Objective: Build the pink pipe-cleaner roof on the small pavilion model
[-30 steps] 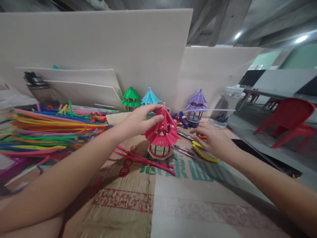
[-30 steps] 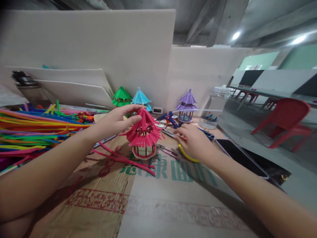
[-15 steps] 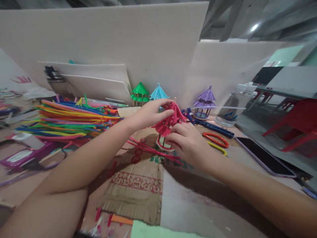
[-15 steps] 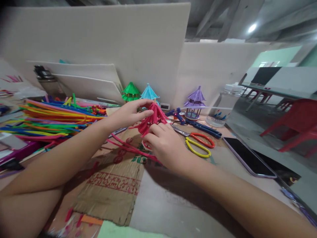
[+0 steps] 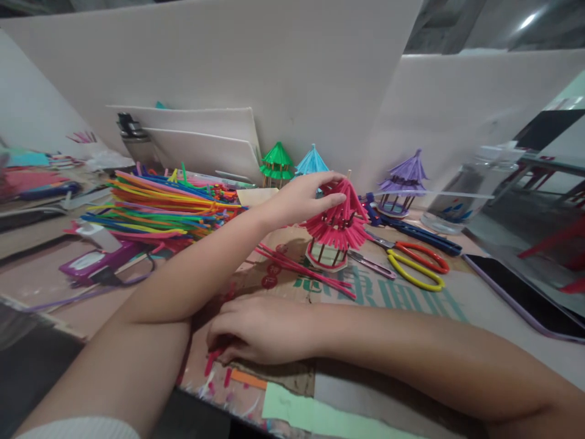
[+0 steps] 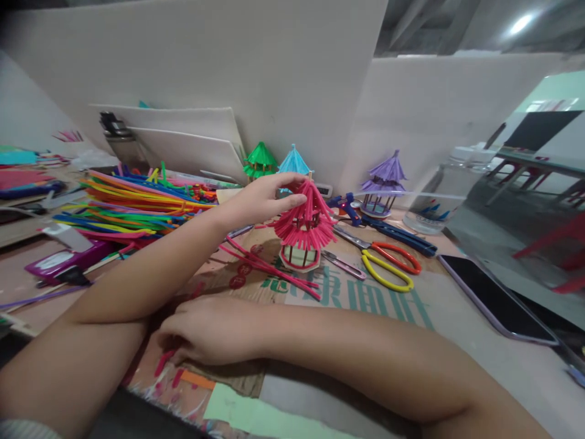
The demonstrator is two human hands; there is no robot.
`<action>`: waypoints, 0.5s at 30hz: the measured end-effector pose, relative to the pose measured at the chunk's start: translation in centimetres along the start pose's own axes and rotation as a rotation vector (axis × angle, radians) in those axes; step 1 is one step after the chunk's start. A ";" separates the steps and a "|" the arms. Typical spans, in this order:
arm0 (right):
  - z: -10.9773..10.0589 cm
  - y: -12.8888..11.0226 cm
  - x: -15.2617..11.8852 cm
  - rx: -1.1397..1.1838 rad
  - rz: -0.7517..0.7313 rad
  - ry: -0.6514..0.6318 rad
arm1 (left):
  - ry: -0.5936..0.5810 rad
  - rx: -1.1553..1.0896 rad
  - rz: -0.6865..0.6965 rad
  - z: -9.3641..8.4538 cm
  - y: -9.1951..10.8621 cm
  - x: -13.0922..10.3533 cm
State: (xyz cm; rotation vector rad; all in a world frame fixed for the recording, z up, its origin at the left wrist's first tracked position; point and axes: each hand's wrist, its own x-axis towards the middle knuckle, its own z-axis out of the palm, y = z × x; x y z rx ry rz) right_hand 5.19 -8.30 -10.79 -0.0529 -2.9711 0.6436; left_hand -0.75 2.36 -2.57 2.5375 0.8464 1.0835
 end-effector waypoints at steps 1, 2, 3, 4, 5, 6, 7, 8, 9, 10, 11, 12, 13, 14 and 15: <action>0.1 0.1 0.3 0.019 -0.033 -0.017 | -0.002 0.009 0.005 -0.1 0.1 0.0; 0.2 0.2 0.6 0.031 -0.069 -0.032 | -0.002 0.022 0.008 -0.1 0.2 -0.1; 0.3 0.3 0.9 0.032 -0.099 -0.044 | -0.004 0.037 0.009 -0.1 0.3 -0.1; 0.6 0.3 1.1 0.018 -0.117 -0.052 | -0.004 0.051 0.009 -0.2 0.4 -0.1; 0.9 0.3 1.4 -0.006 -0.125 -0.051 | -0.007 0.061 0.009 -0.2 0.5 -0.1; 1.2 0.3 1.6 -0.033 -0.127 -0.044 | -0.011 0.063 0.010 -0.2 0.5 -0.2; 1.5 0.3 1.7 -0.053 -0.127 -0.035 | -0.014 0.059 0.011 -0.2 0.5 -0.2; 1.7 0.3 1.8 -0.061 -0.121 -0.022 | -0.017 0.051 0.012 -0.2 0.6 -0.2; 1.8 0.2 1.8 -0.055 -0.099 -0.008 | -0.021 0.044 0.013 -0.2 0.6 -0.2; 1.7 0.2 1.6 -0.039 -0.063 0.005 | -0.021 0.042 0.013 -0.3 0.6 -0.2; 1.5 0.2 1.4 -0.009 -0.019 0.013 | -0.020 0.045 0.013 -0.3 0.6 -0.2; 1.2 0.2 1.0 0.030 0.019 0.011 | -0.017 0.051 0.012 -0.3 0.7 -0.2; 0.9 0.2 0.6 0.073 0.042 -0.002 | -0.016 0.058 0.009 -0.3 0.7 -0.2; 0.5 0.2 0.2 0.107 0.045 -0.027 | -0.017 0.064 0.006 -0.3 0.7 -0.2; 0.1 0.2 -0.3 0.127 0.030 -0.058 | -0.019 0.067 0.003 -0.3 0.7 -0.2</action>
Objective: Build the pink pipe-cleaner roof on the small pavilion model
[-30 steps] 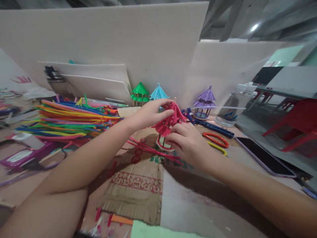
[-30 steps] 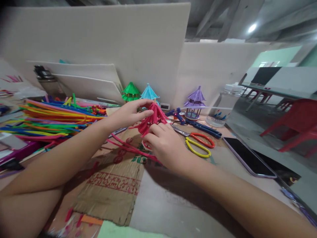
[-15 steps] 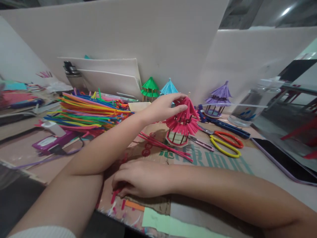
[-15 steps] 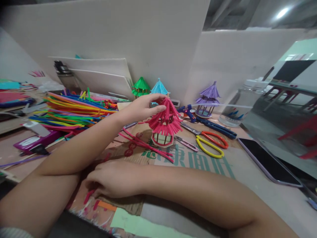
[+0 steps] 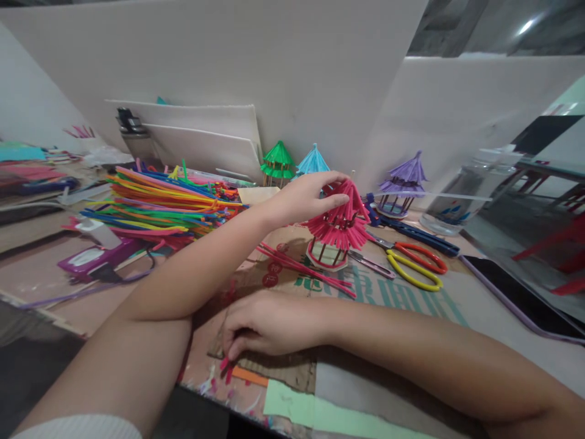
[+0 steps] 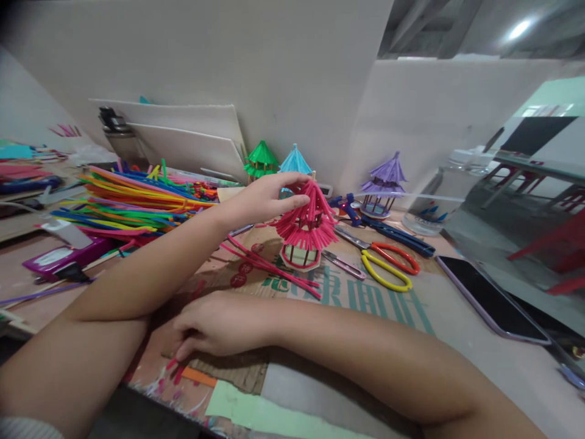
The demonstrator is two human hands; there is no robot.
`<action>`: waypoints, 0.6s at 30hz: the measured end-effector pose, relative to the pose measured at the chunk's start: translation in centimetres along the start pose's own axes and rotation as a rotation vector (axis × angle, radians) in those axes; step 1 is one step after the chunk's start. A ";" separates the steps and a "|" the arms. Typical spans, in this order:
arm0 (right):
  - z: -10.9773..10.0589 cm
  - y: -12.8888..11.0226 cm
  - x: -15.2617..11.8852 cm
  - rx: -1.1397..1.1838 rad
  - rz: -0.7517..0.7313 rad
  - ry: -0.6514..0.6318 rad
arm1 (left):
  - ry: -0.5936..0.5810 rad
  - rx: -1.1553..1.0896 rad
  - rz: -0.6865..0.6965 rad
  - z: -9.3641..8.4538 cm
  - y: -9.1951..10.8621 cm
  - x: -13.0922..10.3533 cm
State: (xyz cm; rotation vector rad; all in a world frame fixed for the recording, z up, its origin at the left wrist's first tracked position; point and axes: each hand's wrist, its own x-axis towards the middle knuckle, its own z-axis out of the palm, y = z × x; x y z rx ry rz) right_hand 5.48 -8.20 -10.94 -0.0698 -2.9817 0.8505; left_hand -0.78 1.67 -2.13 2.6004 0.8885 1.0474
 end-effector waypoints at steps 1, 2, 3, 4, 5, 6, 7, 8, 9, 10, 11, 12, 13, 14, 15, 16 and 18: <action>-0.3 -0.1 -0.4 0.003 -0.021 -0.029 | -0.005 -0.001 -0.002 0.0 0.0 0.0; -0.6 -0.3 -0.7 -0.012 -0.043 -0.052 | -0.009 -0.003 -0.003 0.0 0.0 0.0; -0.7 -0.5 -0.9 -0.045 -0.063 -0.065 | -0.010 -0.007 -0.003 0.0 0.0 0.0; -0.8 -0.8 -1.0 -0.087 -0.079 -0.071 | -0.010 -0.012 -0.003 0.0 0.0 0.0; -0.7 -1.1 -1.0 -0.136 -0.092 -0.077 | -0.008 -0.015 -0.004 0.0 -0.1 0.0; -0.6 -1.3 -0.9 -0.186 -0.104 -0.085 | -0.008 -0.017 -0.006 0.0 -0.1 0.1; -0.4 -1.5 -0.7 -0.235 -0.117 -0.095 | -0.007 -0.018 -0.005 0.0 -0.1 0.1; -0.1 -1.7 -0.4 -0.277 -0.130 -0.102 | -0.008 -0.020 -0.003 0.0 -0.1 0.1; 0.2 -1.8 -0.2 -0.309 -0.137 -0.105 | -0.010 -0.023 -0.002 0.0 -0.1 0.1; 0.5 -1.8 0.0 -0.327 -0.138 -0.106 | -0.010 -0.029 -0.001 0.1 -0.1 0.1; 0.7 -1.8 0.2 -0.324 -0.133 -0.100 | -0.009 -0.036 -0.002 0.1 -0.1 0.1; 0.9 -1.7 0.3 -0.300 -0.117 -0.087 | -0.008 -0.041 -0.003 0.1 -0.2 0.0; 1.0 -1.6 0.3 -0.261 -0.086 -0.067 | -0.005 -0.043 -0.005 0.1 -0.2 0.0; 1.0 -1.4 0.1 -0.216 -0.039 -0.038 | -0.002 -0.042 -0.006 0.2 -0.2 0.0; 0.9 -1.1 -0.1 -0.174 0.016 0.002 | 0.000 -0.039 -0.005 0.2 -0.3 0.0; 0.6 -0.8 -0.4 -0.137 0.072 0.047 | 0.003 -0.036 -0.003 0.2 -0.3 0.0; 0.0 -0.2 -1.2 -0.068 0.158 0.122 | 0.004 -0.036 0.003 0.2 -0.3 0.0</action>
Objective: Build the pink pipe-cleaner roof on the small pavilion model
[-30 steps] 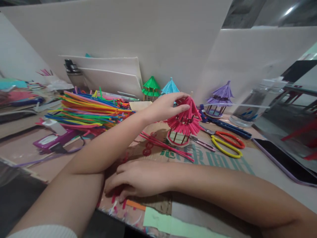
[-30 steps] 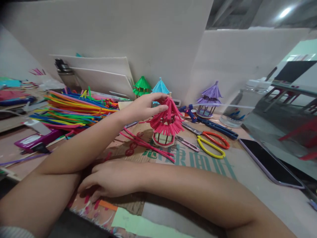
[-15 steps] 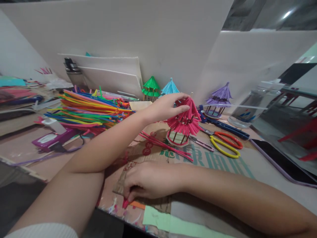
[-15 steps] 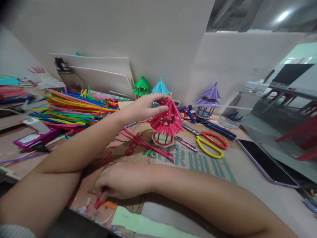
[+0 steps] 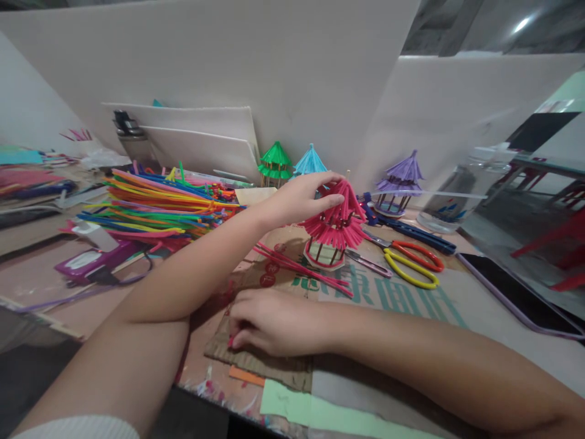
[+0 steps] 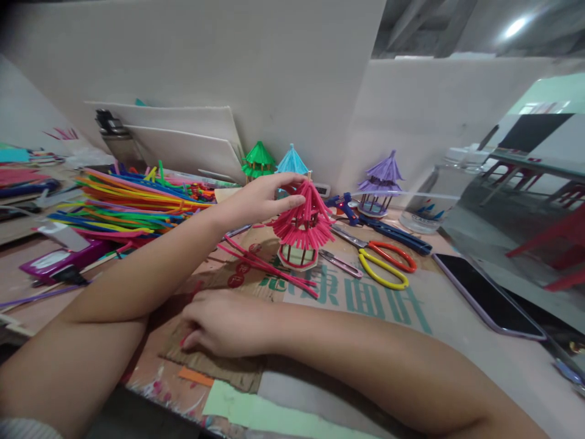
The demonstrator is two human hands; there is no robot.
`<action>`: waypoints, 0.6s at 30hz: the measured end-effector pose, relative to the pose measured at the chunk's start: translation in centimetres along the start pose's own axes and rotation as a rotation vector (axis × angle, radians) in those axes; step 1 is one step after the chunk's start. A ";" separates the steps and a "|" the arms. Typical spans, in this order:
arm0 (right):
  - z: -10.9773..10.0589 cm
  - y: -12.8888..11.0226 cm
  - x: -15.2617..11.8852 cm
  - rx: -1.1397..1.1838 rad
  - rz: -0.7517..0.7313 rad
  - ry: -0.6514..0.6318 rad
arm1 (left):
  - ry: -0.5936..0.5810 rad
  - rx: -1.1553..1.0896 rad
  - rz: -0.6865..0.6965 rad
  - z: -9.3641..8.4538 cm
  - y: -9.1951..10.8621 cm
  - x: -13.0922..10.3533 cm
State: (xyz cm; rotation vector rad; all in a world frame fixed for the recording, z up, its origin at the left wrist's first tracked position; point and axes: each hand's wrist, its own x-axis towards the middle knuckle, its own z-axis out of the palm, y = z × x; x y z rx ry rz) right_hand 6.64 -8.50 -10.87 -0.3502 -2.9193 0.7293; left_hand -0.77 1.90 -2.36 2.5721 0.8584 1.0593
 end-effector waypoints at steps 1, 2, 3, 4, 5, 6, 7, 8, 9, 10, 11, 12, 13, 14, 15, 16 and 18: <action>-0.3 0.3 -0.3 0.043 0.026 0.016 | -0.002 0.001 0.003 0.0 0.0 0.0; -0.6 0.6 -0.5 0.090 0.043 0.019 | -0.004 0.004 0.005 -0.1 0.1 0.0; -0.9 0.8 -0.7 0.130 0.056 0.010 | -0.006 0.011 0.003 -0.1 0.1 0.0; -1.0 0.8 -0.9 0.155 0.070 -0.003 | -0.009 0.018 0.001 -0.1 0.1 0.0; -1.1 0.8 -0.9 0.160 0.087 -0.017 | -0.012 0.023 -0.001 -0.1 0.2 0.0; -1.1 0.7 -0.9 0.151 0.102 -0.036 | -0.013 0.026 -0.002 -0.2 0.2 0.0; -1.1 0.5 -0.8 0.131 0.110 -0.051 | -0.014 0.025 -0.001 -0.2 0.2 0.0; -1.0 0.3 -0.7 0.106 0.112 -0.060 | -0.014 0.021 0.000 -0.2 0.2 0.0; -0.8 0.2 -0.6 0.077 0.111 -0.062 | -0.014 0.017 0.002 -0.1 0.2 0.0; -0.6 0.1 -0.4 0.043 0.113 -0.054 | -0.013 0.013 0.002 -0.1 0.2 0.0; -0.2 0.1 -0.3 0.009 0.115 -0.042 | -0.012 0.010 0.000 -0.1 0.1 0.0; 0.1 0.2 -0.2 -0.022 0.119 -0.026 | -0.011 0.006 -0.003 -0.1 0.1 0.0; 0.5 0.3 0.0 -0.044 0.122 -0.009 | -0.013 0.002 -0.007 0.0 0.0 0.0; 0.9 0.5 0.1 -0.058 0.115 0.008 | -0.015 0.000 -0.011 0.0 0.0 0.0; 1.3 0.7 0.2 -0.072 0.099 0.032 | -0.015 0.000 -0.015 0.0 0.0 0.0; 1.7 0.9 0.2 -0.094 0.084 0.060 | -0.014 0.001 -0.020 0.0 0.0 0.1; 1.9 1.2 0.3 -0.155 0.087 0.122 | -0.012 0.006 -0.026 0.0 0.0 0.1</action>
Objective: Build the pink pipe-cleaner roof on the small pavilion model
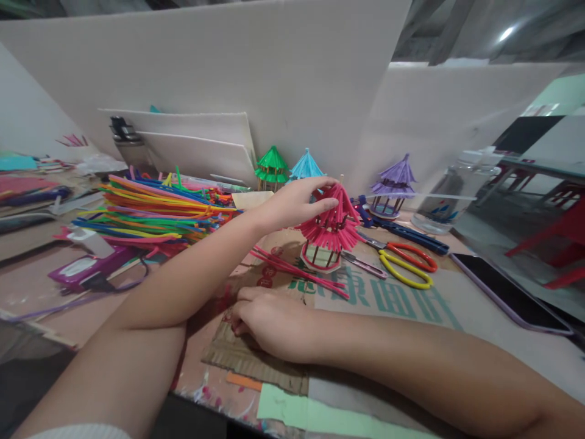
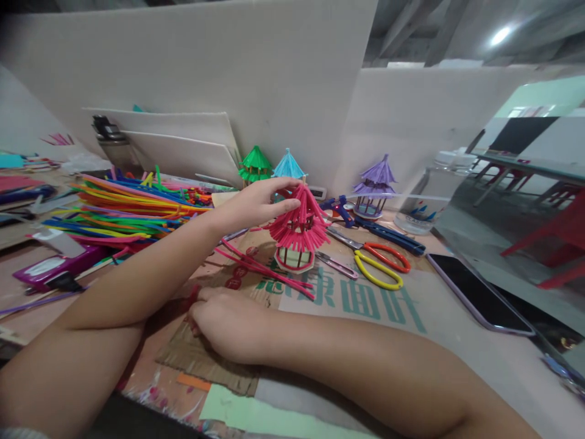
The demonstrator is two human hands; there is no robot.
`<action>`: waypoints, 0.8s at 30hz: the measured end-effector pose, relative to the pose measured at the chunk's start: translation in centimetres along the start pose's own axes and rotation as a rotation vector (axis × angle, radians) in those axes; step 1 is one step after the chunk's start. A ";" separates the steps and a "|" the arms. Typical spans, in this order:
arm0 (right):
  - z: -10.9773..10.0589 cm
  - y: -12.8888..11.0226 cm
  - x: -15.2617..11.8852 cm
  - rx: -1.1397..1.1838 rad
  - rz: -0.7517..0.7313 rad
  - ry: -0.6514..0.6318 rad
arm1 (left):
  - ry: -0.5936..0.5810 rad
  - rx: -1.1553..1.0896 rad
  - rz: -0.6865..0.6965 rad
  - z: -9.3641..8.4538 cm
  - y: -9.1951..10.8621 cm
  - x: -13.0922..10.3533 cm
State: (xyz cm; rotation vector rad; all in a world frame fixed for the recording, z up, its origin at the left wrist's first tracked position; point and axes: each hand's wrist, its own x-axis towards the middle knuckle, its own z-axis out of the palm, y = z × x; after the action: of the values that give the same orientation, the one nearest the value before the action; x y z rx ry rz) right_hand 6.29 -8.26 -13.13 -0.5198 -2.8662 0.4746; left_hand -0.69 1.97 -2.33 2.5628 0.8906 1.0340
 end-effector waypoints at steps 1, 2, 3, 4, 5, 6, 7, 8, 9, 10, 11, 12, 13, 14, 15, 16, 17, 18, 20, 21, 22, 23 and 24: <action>-0.2 0.1 -0.1 -0.015 0.021 0.019 | -0.001 0.002 0.000 0.0 0.0 0.0; -0.7 0.1 -0.3 -0.004 0.050 0.026 | -0.003 0.003 0.003 0.0 0.1 0.1; -1.6 0.1 -0.8 0.040 0.073 0.022 | -0.008 0.005 0.006 -0.1 0.2 0.1; -2.8 0.1 -1.6 0.118 0.081 -0.007 | -0.011 0.009 0.009 -0.1 0.2 0.1; -4.3 0.0 -2.7 0.217 0.082 -0.032 | -0.012 0.015 0.008 -0.2 0.3 0.1; -6.1 -0.2 -4.2 0.324 0.065 -0.090 | -0.010 0.023 0.003 -0.2 0.3 0.1; -8.1 -0.3 -6.0 0.443 0.050 -0.187 | -0.009 0.030 -0.004 -0.2 0.4 0.1; -10.2 -0.6 -8.0 0.553 0.082 -0.272 | -0.012 0.035 -0.010 -0.3 0.4 0.1; -12.2 -0.8 -10.2 0.645 0.161 -0.350 | -0.018 0.039 -0.014 -0.3 0.4 0.1; -14.1 -1.0 -12.5 0.745 0.246 -0.412 | -0.024 0.042 -0.016 -0.3 0.4 0.1; -15.7 -1.2 -14.6 0.841 0.334 -0.466 | -0.030 0.042 -0.016 -0.4 0.3 0.1; -17.0 -1.3 -16.5 0.916 0.381 -0.536 | -0.034 0.043 -0.014 -0.4 0.3 0.0; -17.8 -1.3 -18.1 0.925 0.425 -0.517 | -0.036 0.042 -0.013 -0.5 0.2 0.0; -18.2 -1.3 -19.3 0.849 0.479 -0.506 | -0.032 0.041 -0.016 -0.6 0.2 0.1; -18.2 -1.2 -20.0 0.748 0.484 -0.485 | -0.028 0.038 -0.022 -0.7 0.2 0.1; -17.8 -1.0 -20.4 0.632 0.487 -0.443 | -0.024 0.035 -0.031 -0.8 0.2 0.1; -17.2 -0.7 -20.4 0.512 0.487 -0.384 | -0.022 0.033 -0.042 -0.8 0.2 0.1; -16.3 -0.3 -20.0 0.399 0.486 -0.309 | -0.019 0.033 -0.054 -0.9 0.3 0.1; -14.2 0.8 -18.7 0.191 0.521 -0.121 | -0.011 0.037 -0.072 -1.0 0.5 0.0; -13.1 1.4 -17.8 0.075 0.543 -0.053 | -0.007 0.040 -0.074 -1.1 0.6 0.0; -12.1 2.0 -16.9 -0.033 0.552 0.008 | -0.001 0.043 -0.072 -1.1 0.6 0.0; -11.2 2.6 -16.1 -0.109 0.569 0.057 | 0.003 0.046 -0.069 -1.1 0.7 0.0; -10.4 3.1 -15.3 -0.166 0.581 0.100 | 0.004 0.050 -0.066 -1.1 0.7 0.0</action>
State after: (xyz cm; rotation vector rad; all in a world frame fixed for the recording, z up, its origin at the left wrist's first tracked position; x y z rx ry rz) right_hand 23.86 -8.27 -6.52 -1.3755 -2.6351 0.2756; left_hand -1.18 1.42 -1.25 2.5542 1.0069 1.0116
